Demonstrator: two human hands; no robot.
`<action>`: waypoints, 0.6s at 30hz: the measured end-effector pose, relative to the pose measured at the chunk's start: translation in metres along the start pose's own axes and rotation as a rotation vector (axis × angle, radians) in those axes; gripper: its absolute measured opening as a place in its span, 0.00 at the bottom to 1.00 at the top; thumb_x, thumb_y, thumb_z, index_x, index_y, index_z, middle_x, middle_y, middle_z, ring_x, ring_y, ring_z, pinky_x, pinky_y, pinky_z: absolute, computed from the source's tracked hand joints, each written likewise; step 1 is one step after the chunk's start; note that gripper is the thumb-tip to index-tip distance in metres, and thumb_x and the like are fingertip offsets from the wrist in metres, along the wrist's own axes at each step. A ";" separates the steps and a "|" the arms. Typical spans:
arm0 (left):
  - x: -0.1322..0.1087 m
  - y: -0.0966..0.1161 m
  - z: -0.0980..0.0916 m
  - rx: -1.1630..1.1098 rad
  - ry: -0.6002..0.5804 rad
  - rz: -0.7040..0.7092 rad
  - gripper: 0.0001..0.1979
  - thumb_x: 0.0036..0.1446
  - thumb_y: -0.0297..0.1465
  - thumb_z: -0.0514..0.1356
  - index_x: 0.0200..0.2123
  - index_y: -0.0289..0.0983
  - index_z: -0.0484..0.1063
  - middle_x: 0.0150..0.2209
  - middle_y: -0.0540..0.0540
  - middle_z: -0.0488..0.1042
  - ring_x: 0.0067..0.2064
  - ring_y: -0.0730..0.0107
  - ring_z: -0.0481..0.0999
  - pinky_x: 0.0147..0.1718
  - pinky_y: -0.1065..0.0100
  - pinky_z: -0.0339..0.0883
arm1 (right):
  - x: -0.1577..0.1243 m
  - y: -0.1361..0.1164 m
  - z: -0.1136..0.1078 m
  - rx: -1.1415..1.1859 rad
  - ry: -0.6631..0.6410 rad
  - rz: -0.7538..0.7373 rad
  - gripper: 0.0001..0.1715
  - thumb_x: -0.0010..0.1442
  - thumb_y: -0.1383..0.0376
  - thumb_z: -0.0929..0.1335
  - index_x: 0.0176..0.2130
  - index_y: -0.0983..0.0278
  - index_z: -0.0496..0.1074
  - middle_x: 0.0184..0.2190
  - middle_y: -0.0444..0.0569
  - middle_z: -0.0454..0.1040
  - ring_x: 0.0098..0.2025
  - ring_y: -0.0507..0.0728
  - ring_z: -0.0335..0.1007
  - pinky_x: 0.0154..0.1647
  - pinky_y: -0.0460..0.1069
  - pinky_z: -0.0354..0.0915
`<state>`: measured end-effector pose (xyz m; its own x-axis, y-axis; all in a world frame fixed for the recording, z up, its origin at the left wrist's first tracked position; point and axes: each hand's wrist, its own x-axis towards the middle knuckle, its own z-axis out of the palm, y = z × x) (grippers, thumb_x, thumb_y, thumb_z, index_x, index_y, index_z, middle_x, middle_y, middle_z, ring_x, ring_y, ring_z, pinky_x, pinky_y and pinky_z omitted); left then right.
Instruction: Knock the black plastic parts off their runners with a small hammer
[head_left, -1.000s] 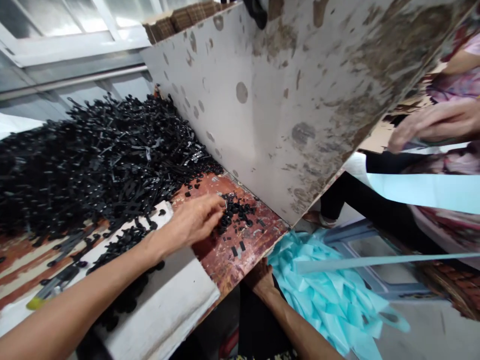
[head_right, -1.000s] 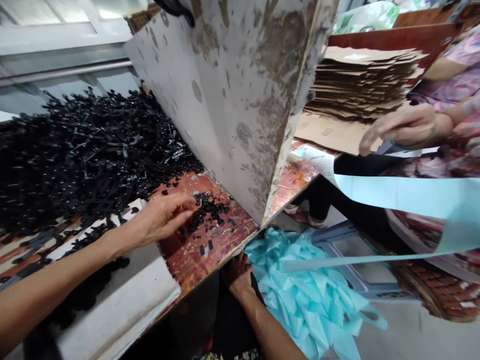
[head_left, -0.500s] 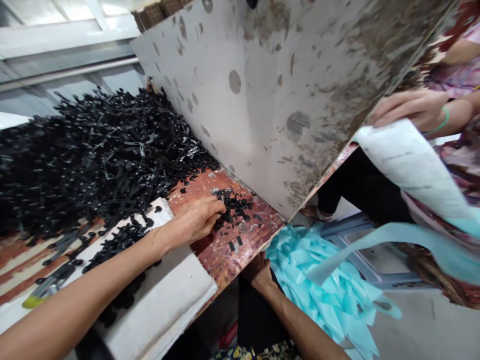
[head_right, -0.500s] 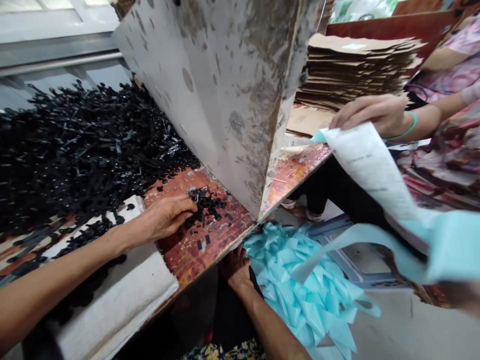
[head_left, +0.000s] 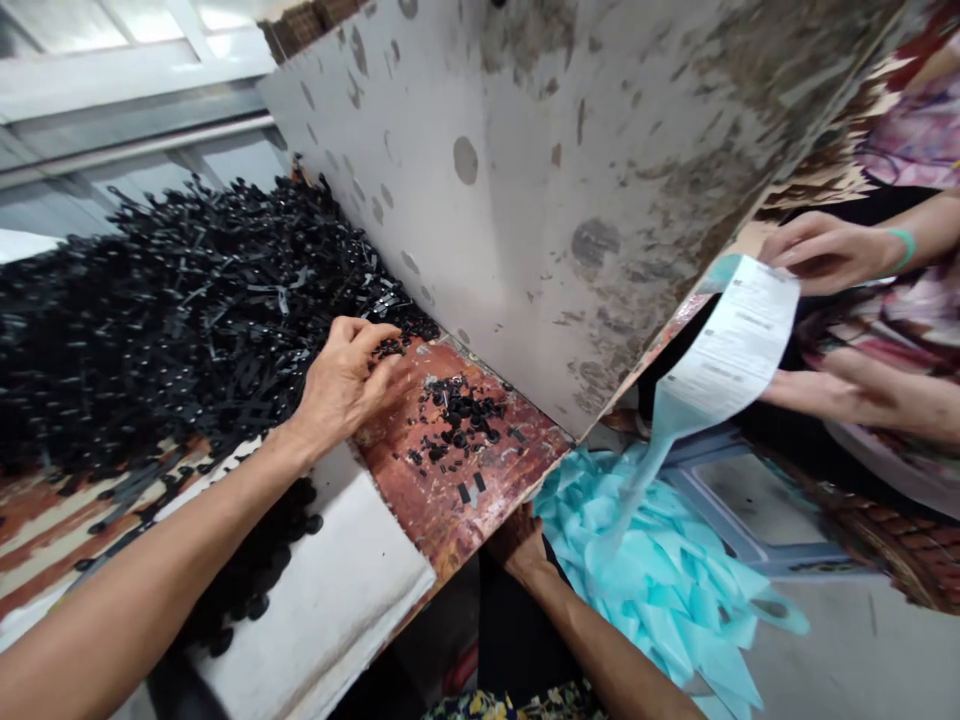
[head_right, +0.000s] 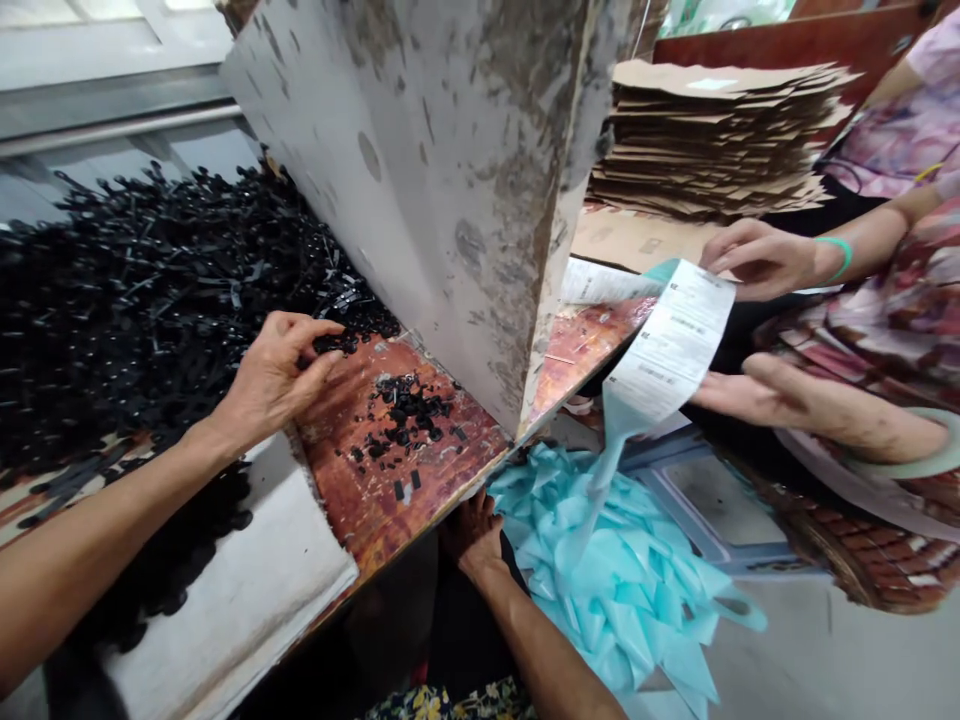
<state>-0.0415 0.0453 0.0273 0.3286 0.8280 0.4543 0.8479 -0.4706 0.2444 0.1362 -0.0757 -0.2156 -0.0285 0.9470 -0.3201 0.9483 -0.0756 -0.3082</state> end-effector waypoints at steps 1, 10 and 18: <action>-0.002 0.001 0.000 0.004 0.002 0.025 0.12 0.60 0.33 0.54 0.43 0.35 0.73 0.40 0.43 0.71 0.39 0.65 0.72 0.38 0.66 0.67 | 0.000 0.000 0.000 -0.002 -0.001 -0.003 0.24 0.65 0.57 0.67 0.57 0.64 0.67 0.57 0.55 0.68 0.55 0.62 0.69 0.52 0.62 0.68; -0.034 0.029 0.014 0.077 -0.539 0.351 0.15 0.66 0.31 0.50 0.50 0.41 0.72 0.40 0.43 0.74 0.41 0.63 0.73 0.38 0.65 0.65 | 0.000 0.001 0.002 -0.022 0.005 -0.002 0.23 0.65 0.58 0.68 0.57 0.64 0.68 0.57 0.55 0.69 0.54 0.62 0.69 0.52 0.62 0.69; -0.029 0.032 0.017 0.109 -0.573 0.363 0.13 0.66 0.30 0.48 0.40 0.40 0.74 0.36 0.45 0.73 0.36 0.65 0.73 0.33 0.67 0.63 | -0.005 -0.010 -0.010 0.009 -0.006 0.008 0.21 0.65 0.58 0.68 0.54 0.64 0.69 0.55 0.54 0.70 0.52 0.61 0.71 0.50 0.60 0.70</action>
<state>-0.0173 0.0118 0.0077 0.7426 0.6685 -0.0414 0.6697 -0.7401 0.0610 0.1301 -0.0763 -0.2025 -0.0231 0.9443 -0.3284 0.9457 -0.0859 -0.3134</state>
